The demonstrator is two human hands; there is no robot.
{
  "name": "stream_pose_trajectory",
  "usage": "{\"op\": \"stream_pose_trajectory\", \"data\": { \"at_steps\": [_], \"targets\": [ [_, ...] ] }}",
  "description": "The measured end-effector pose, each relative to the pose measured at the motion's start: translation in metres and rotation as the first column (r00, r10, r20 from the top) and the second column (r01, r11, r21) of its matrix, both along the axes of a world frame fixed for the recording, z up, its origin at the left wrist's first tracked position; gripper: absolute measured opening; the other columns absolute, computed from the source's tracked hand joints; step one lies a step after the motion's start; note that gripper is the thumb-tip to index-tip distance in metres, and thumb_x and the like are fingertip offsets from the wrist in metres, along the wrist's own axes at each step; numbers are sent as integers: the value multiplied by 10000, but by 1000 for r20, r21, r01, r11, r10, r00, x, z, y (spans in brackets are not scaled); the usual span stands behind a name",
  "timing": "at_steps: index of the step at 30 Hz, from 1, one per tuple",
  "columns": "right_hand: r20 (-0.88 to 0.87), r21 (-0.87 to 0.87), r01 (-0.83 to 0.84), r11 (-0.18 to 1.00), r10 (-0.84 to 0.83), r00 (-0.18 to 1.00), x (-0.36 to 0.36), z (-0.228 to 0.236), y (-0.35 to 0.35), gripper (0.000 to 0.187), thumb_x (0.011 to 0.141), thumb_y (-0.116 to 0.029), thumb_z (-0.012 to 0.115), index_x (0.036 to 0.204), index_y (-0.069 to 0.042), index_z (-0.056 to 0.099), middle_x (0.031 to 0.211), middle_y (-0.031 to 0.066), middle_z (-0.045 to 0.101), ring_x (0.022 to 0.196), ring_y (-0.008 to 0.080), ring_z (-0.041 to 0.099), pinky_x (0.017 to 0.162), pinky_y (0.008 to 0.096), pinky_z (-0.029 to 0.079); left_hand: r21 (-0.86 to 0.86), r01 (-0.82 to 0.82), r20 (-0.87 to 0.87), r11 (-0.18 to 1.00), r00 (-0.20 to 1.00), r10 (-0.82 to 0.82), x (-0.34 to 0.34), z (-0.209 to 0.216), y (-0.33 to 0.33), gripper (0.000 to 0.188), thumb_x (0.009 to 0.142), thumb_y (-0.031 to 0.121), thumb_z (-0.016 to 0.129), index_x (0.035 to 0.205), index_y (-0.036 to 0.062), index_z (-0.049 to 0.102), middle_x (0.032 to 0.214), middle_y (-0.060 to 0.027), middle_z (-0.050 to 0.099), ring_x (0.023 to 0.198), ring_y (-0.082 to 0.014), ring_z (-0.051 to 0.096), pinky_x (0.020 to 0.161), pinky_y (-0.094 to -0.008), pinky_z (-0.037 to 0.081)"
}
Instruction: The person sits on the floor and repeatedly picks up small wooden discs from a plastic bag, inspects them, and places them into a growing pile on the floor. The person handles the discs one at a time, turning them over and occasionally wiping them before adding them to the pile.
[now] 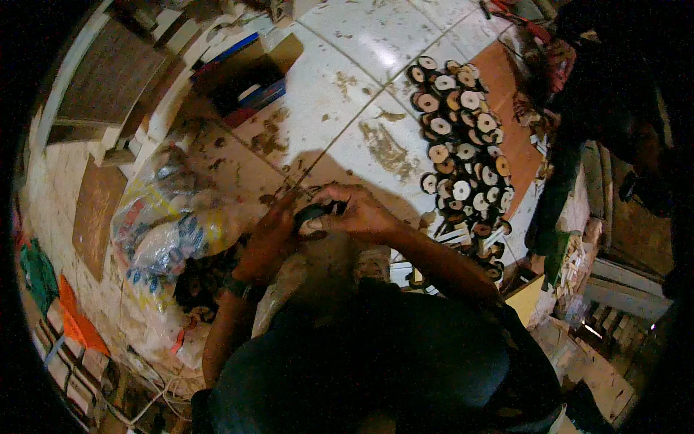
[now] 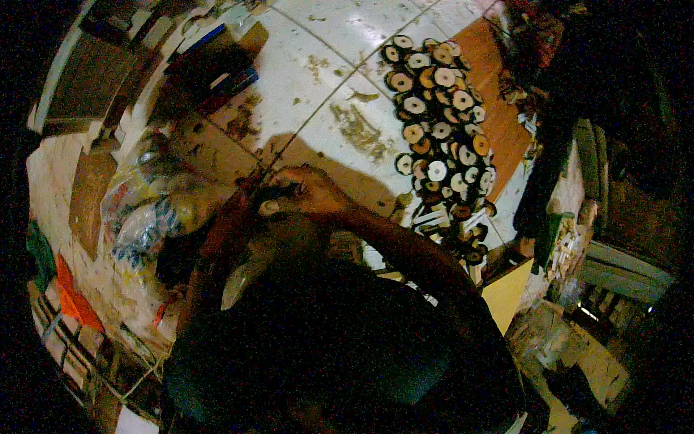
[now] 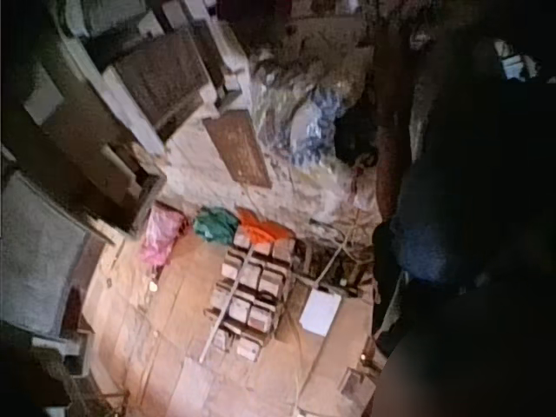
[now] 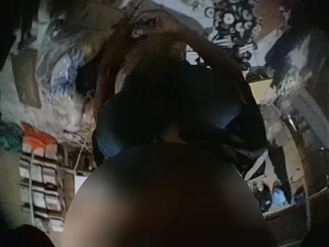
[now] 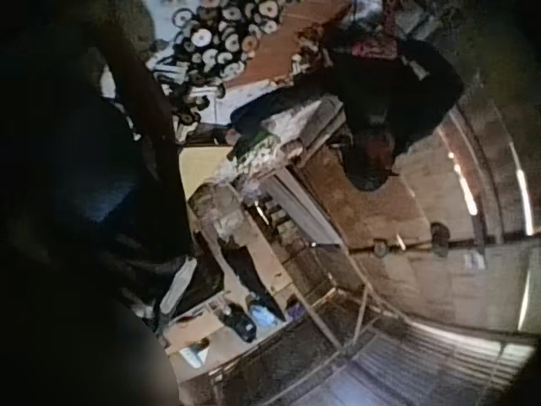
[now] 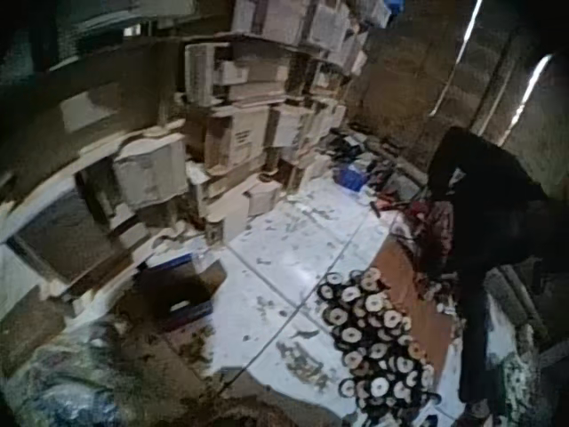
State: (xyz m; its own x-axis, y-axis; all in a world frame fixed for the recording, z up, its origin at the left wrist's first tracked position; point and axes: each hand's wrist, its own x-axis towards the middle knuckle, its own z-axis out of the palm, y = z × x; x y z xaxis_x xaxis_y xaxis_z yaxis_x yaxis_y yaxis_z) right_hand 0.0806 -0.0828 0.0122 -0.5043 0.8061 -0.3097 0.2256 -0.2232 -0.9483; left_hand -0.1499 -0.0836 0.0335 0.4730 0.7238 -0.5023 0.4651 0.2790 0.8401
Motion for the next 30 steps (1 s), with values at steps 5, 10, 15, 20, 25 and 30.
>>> {"op": "stream_pose_trajectory", "data": {
  "at_steps": [5, 10, 15, 20, 25, 30],
  "targets": [
    [199, 172, 704, 689, -724, 660, 183, -23, 119, 340, 805, -227, 691, 1066, -16, 634, 896, 105, 695, 766, 216, 648, 657, 343, 498, -383, -189, 160, 904, 950, 266, -62, 5, -35, 362, 950, 338, 516, 1161, 50, 579, 1051, -120, 667, 871, -251, 636, 723, -342, 497],
    [725, 686, -125, 717, -662, 187, 326, -51, 181, 272, 815, -250, 682, 953, -17, 660, 812, 93, 671, 691, 229, 632, 604, 346, 515, 416, 64, -524, 907, 832, 182, -123, -26, -72, 335, 936, 310, 540, 1098, 24, 605, 997, -105, 681, 863, -247, 631, 714, -335, 495],
    [781, 620, -296, 727, -609, 139, 335, -48, 174, 312, 784, -263, 688, 983, -25, 657, 867, 118, 663, 742, 260, 631, 642, 371, 518, 473, 107, -607, 875, 759, 235, -130, -41, -87, 340, 936, 302, 541, 1111, 17, 599, 1011, -110, 675, 880, -243, 626, 734, -333, 491],
    [772, 536, -600, 594, -633, 62, 301, -21, 178, 358, 754, -277, 694, 1013, -33, 655, 923, 142, 655, 792, 292, 629, 681, 396, 520, 490, 95, -610, 867, 747, 263, -126, -41, -83, 345, 936, 294, 542, 1123, 9, 594, 1026, -115, 669, 898, -238, 620, 754, -330, 486],
    [601, 798, -239, 553, -705, 376, 166, -29, 136, 289, 804, -172, 659, 1046, -21, 614, 932, 161, 645, 831, 345, 622, 715, 394, 509, 496, 65, -587, 866, 760, 279, -123, -40, -81, 350, 936, 286, 543, 1135, 2, 588, 1040, -120, 663, 915, -233, 615, 774, -328, 482],
    [509, 610, -180, 772, -207, 836, 18, -82, 41, 303, 851, -118, 612, 1142, -49, 561, 1034, 168, 632, 931, 364, 616, 739, 428, 516, 514, -9, -515, 858, 796, 317, -120, -33, -81, 356, 936, 278, 544, 1148, -6, 583, 1054, -125, 657, 932, -228, 609, 794, -326, 478]
  ]
}}
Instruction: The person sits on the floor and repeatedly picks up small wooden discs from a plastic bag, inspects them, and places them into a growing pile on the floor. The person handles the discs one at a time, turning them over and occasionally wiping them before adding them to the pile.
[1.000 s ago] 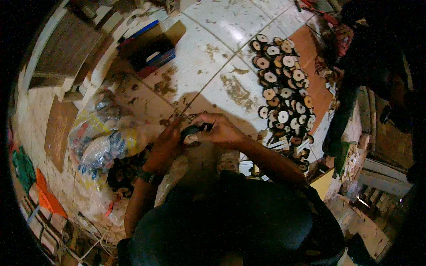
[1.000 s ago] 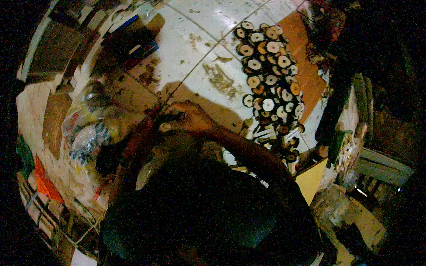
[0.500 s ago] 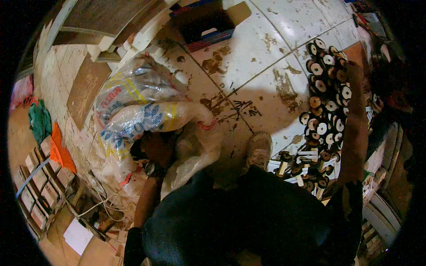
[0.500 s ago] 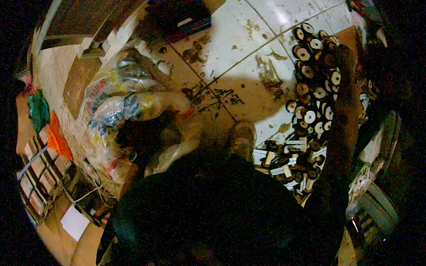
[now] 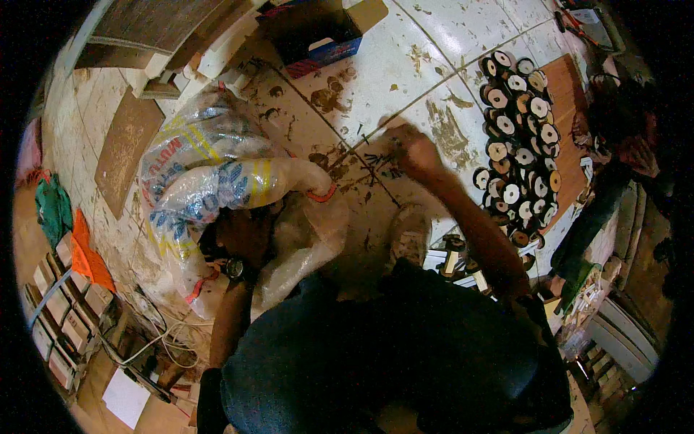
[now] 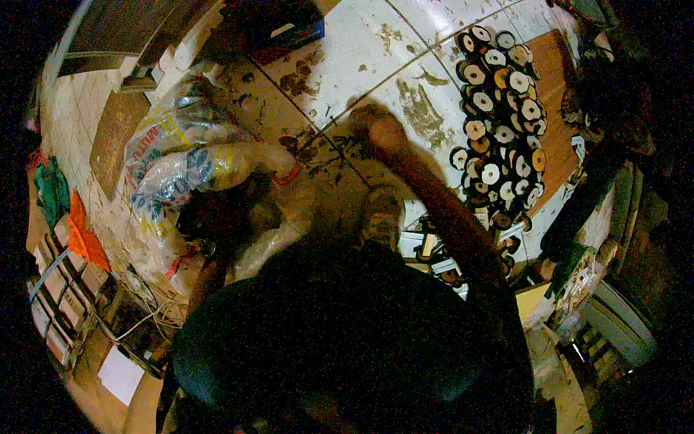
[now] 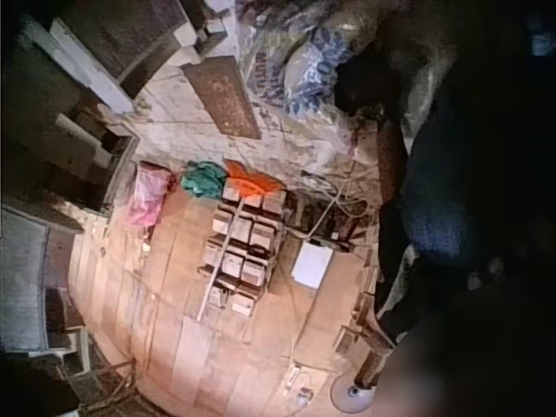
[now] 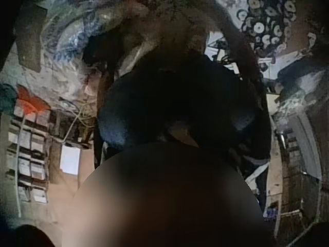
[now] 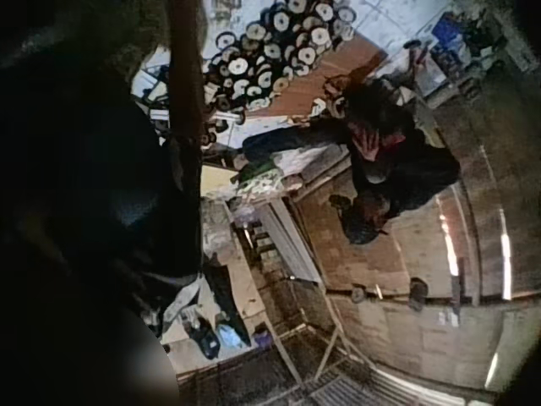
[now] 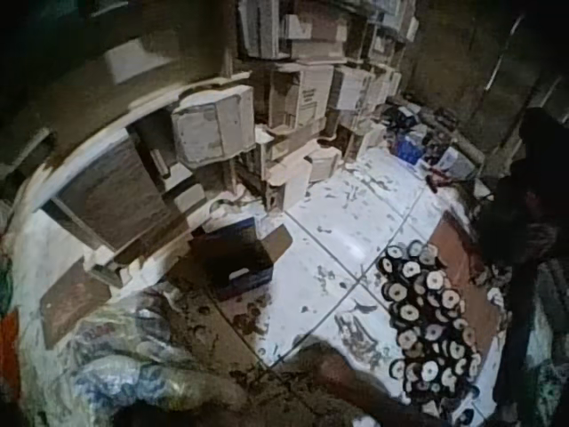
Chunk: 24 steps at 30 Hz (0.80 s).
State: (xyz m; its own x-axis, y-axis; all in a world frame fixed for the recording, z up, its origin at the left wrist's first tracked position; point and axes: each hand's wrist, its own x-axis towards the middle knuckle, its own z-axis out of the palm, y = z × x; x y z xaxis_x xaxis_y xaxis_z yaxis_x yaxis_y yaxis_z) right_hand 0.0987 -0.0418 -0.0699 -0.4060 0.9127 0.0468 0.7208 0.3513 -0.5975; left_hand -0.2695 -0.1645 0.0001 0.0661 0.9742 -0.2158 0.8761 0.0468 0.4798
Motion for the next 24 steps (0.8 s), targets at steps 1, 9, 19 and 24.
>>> {"op": "stream_pose_trajectory", "data": {
  "at_steps": [1, 9, 19, 24],
  "targets": [
    [36, -18, -47, 999, 48, 998, -14, -10, -10, 330, 847, -131, 616, 1159, -48, 550, 1065, 172, 621, 940, 368, 610, 738, 439, 517, 0, -12, 26, 1000, 1000, 12, 1, 2, 0, 358, 936, 277, 544, 1150, -7, 582, 1057, -126, 656, 936, -227, 608, 797, -326, 477],
    [161, 141, 76, 987, -99, 982, -54, -58, -10, 379, 801, -133, 629, 1152, -19, 540, 993, 175, 580, 850, 352, 596, 688, 436, 519, 32, -29, 134, 999, 991, 25, 11, 4, 0, 368, 936, 264, 546, 1170, -19, 573, 1080, -134, 646, 964, -220, 599, 829, -322, 470],
    [-437, -423, 395, 815, -566, 699, -16, 15, -19, 257, 883, -36, 572, 1137, -1, 600, 926, 74, 658, 825, 149, 603, 750, 302, 488, -239, -237, 606, 942, 721, 335, 33, 29, -7, 395, 946, 240, 536, 1234, -30, 544, 1172, -159, 605, 1056, -212, 568, 907, -317, 444],
    [-511, -580, 299, 757, -625, 590, -23, 75, -36, 221, 877, -7, 603, 1092, -2, 656, 949, 56, 677, 853, 108, 605, 787, 252, 484, -625, -35, 635, 780, 559, 533, 82, 31, 21, 394, 964, 233, 530, 1264, -21, 533, 1183, -131, 594, 1052, -191, 561, 905, -306, 445]
  ]
}}
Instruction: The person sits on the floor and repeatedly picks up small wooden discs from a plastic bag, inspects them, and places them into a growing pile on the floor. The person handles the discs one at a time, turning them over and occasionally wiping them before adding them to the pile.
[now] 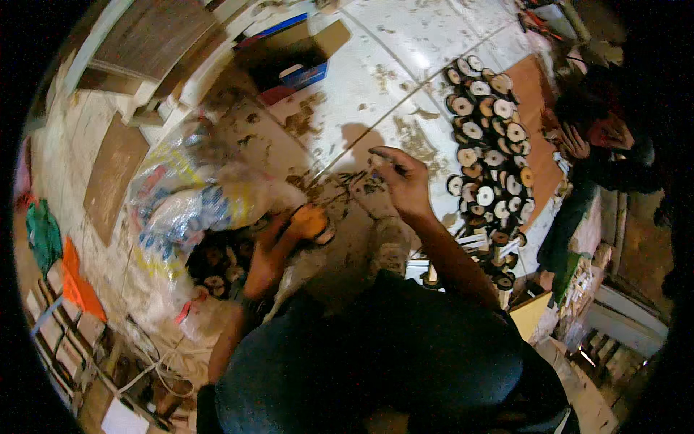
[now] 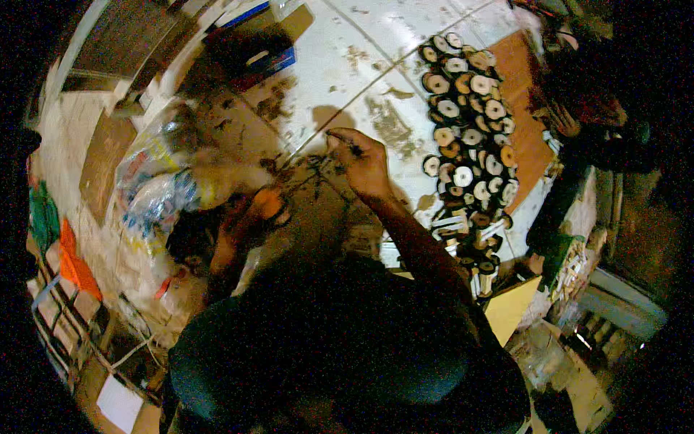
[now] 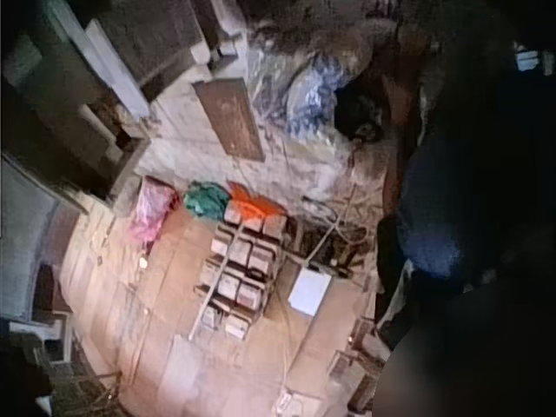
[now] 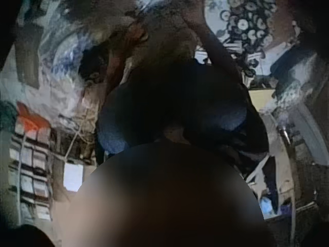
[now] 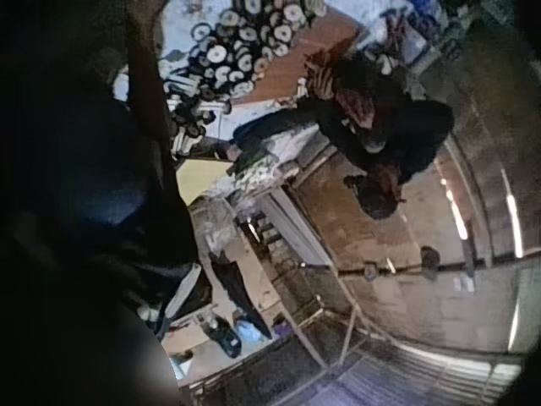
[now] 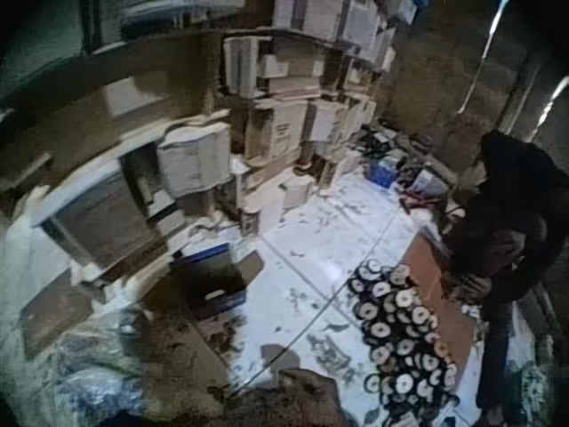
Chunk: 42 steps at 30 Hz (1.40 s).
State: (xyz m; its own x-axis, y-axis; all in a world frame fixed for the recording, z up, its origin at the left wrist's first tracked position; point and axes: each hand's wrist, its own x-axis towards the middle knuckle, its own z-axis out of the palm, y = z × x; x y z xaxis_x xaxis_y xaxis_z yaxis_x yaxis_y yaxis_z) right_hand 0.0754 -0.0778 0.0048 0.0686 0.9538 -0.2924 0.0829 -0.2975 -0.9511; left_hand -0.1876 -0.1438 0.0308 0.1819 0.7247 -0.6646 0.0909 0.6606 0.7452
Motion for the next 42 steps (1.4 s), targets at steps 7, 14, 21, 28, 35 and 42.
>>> {"op": "stream_pose_trajectory", "data": {
  "at_steps": [7, 14, 21, 28, 35, 42],
  "targets": [
    [246, 320, -185, 929, 107, 963, -20, 33, -23, 152, 833, -15, 664, 978, 24, 690, 942, 143, 696, 867, 177, 663, 780, 283, 519, 207, 55, 127, 977, 988, -82, 45, 13, 40, 401, 964, 283, 539, 1230, -17, 554, 1022, -73, 652, 897, -112, 586, 806, -262, 476],
    [232, 327, -165, 930, 89, 968, -30, 27, -29, 133, 858, -28, 641, 959, 50, 681, 898, 127, 691, 822, 157, 649, 750, 285, 519, 190, 108, 70, 976, 990, -123, 43, 8, 37, 401, 960, 275, 546, 1228, -23, 537, 1019, -87, 644, 875, -115, 586, 783, -281, 493],
    [-153, -69, 246, 967, -254, 955, -31, 15, -19, 156, 888, -92, 657, 979, 32, 634, 899, 53, 664, 814, 95, 585, 781, 255, 466, 481, 339, -250, 809, 937, -244, 50, -2, 36, 384, 925, 191, 584, 1261, 20, 507, 1077, -130, 641, 920, -209, 627, 788, -333, 511],
    [387, 461, -88, 883, -111, 915, -35, 8, -33, 148, 847, -1, 628, 989, 41, 620, 930, 172, 662, 884, 234, 649, 799, 308, 503, 80, 290, 109, 954, 948, -298, 52, -11, 38, 423, 902, 138, 595, 1296, 42, 476, 1143, -132, 602, 1006, -225, 614, 813, -327, 516],
    [199, 476, -52, 878, -50, 979, -32, 4, -45, 172, 843, 51, 589, 1011, 36, 623, 992, 187, 648, 892, 253, 649, 800, 352, 515, 539, 142, 175, 830, 945, -275, 59, -35, 29, 519, 785, -15, 665, 1268, 35, 481, 1161, -130, 581, 1044, -261, 595, 918, -354, 473],
    [439, 453, -82, 888, -143, 887, -13, -8, -35, 150, 878, -11, 572, 1012, 36, 619, 1001, 179, 635, 897, 212, 629, 774, 323, 510, 550, 353, 35, 757, 896, -444, 59, -59, 26, 433, 822, 42, 641, 1237, 43, 521, 1166, -151, 587, 1077, -271, 578, 938, -366, 452]
  ]
}}
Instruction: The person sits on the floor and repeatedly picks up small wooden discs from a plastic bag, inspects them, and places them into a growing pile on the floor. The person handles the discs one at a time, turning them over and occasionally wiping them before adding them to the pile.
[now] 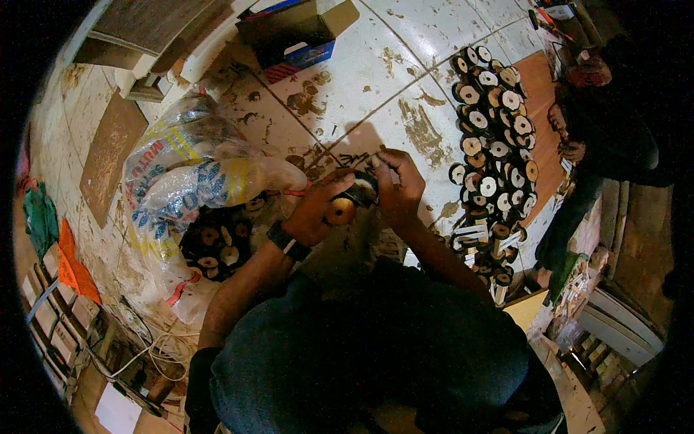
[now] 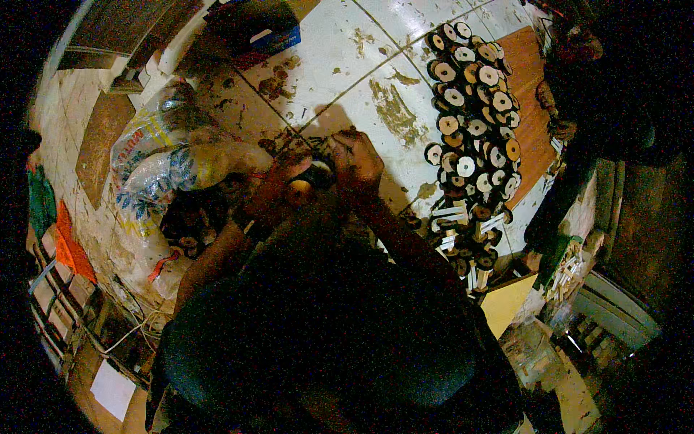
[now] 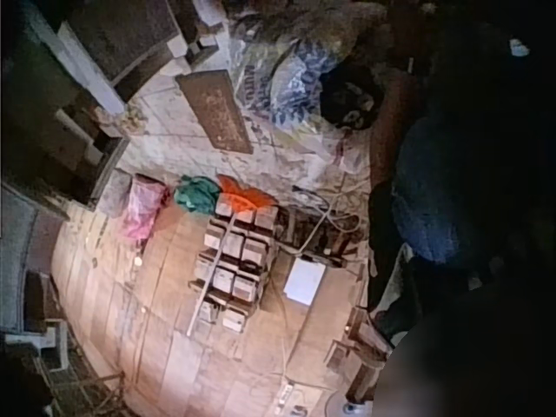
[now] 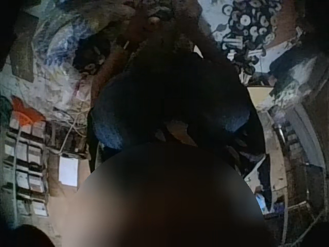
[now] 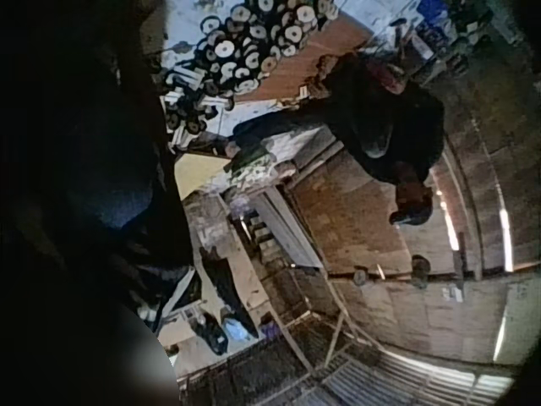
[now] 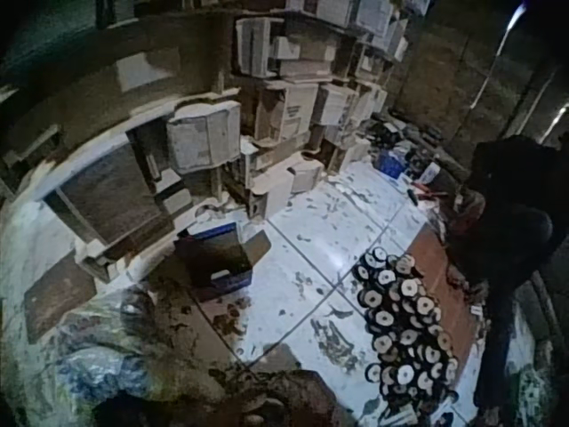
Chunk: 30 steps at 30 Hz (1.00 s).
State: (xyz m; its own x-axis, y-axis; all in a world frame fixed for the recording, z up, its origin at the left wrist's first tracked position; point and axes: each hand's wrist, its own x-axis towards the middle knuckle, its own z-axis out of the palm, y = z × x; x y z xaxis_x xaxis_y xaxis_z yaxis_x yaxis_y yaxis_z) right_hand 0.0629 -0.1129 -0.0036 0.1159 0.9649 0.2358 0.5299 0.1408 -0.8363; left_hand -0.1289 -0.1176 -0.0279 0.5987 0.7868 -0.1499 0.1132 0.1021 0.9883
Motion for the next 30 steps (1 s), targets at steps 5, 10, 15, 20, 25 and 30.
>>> {"op": "stream_pose_trajectory", "data": {
  "at_steps": [5, 10, 15, 20, 25, 30],
  "targets": [
    [-78, -38, 59, 998, -62, 995, 1, -17, 11, 164, 879, -44, 589, 1019, 38, 616, 941, 147, 649, 843, 208, 640, 761, 317, 512, -209, 5, -119, 978, 992, -31, 8, 7, 4, 385, 858, 174, 624, 1206, 30, 543, 1043, -131, 638, 957, -250, 618, 809, -373, 500],
    [9, 39, 26, 999, -26, 1000, 8, -14, 6, 138, 841, -23, 637, 973, 15, 657, 920, 141, 678, 826, 224, 661, 743, 313, 520, -266, 117, -250, 957, 950, -186, 10, 4, 12, 382, 831, 209, 647, 1160, 37, 561, 923, -86, 658, 792, -214, 631, 654, -352, 515],
    [308, -38, -289, 957, 286, 907, 21, -2, -9, 187, 774, 19, 668, 955, -21, 691, 959, 121, 707, 849, 248, 681, 746, 347, 541, 107, 3, -174, 994, 985, 16, 11, -1, 6, 381, 780, 175, 658, 1129, 47, 575, 995, -124, 638, 853, -260, 636, 696, -355, 528],
    [180, 69, -362, 930, 345, 921, 24, -8, -5, 175, 792, 23, 654, 961, -13, 684, 979, 120, 707, 841, 245, 683, 763, 333, 525, 242, 41, -277, 969, 960, 29, 11, -3, 4, 343, 759, 132, 669, 1080, 33, 602, 1069, -164, 613, 943, -303, 618, 794, -386, 515],
    [-22, -140, -160, 977, 159, 987, 26, 0, -10, 131, 844, -32, 657, 967, 11, 668, 923, 111, 699, 802, 191, 659, 746, 305, 509, 415, 30, -315, 909, 942, 113, 12, 6, 7, 364, 753, 122, 677, 1100, 38, 605, 1073, -169, 615, 967, -308, 616, 815, -381, 508],
    [-590, -523, -106, 846, -270, 761, 26, 0, 6, 129, 861, -60, 673, 956, 25, 656, 889, 67, 682, 805, 113, 615, 746, 265, 491, 234, -189, -242, 954, 939, 246, 24, 27, 9, 328, 765, 69, 640, 1091, 73, 600, 1081, -133, 618, 983, -326, 605, 819, -393, 504]
  ]
}}
